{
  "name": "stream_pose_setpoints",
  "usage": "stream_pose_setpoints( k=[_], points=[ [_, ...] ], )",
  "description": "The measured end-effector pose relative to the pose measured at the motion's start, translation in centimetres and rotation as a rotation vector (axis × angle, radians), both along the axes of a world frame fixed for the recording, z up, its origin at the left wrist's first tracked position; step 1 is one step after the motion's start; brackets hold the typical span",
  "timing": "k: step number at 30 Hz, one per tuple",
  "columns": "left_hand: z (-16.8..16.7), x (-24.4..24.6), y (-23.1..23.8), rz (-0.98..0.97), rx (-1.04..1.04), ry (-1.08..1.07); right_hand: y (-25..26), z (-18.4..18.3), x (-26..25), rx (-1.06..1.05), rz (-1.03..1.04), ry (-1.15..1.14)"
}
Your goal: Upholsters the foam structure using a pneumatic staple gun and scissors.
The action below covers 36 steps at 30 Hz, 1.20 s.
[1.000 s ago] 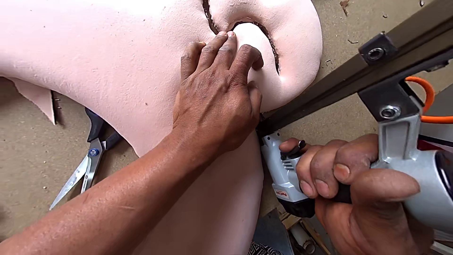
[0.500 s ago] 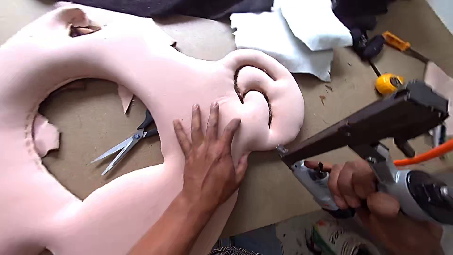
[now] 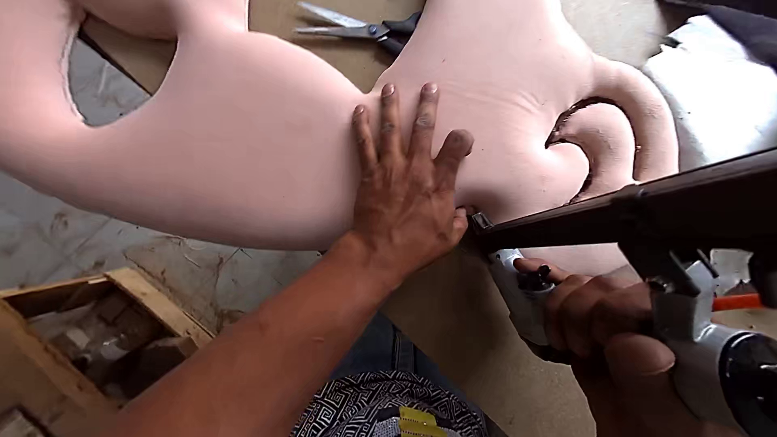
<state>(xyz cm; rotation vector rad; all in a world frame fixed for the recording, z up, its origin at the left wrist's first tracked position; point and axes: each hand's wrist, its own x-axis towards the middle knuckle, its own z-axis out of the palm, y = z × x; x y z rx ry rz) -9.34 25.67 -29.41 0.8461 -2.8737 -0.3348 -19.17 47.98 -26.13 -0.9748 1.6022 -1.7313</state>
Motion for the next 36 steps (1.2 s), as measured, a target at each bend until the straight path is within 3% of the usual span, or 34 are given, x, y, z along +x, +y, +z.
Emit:
stream_pose_setpoints(
  k=[12, 19, 36],
  points=[
    [-0.3, 0.7, 0.2, -0.079, 0.001, 0.035, -2.3, -0.4, 2.1, 0.082, -0.135, 0.186],
    [-0.6, 1.1, 0.1, -0.08, 0.026, 0.09, -2.2, -1.6, 1.3, -0.02, -0.025, 0.196],
    [-0.8, 1.2, -0.3, -0.094, 0.048, 0.085, -3.0, -0.9, 0.4, -0.034, -0.026, 0.184]
  ],
)
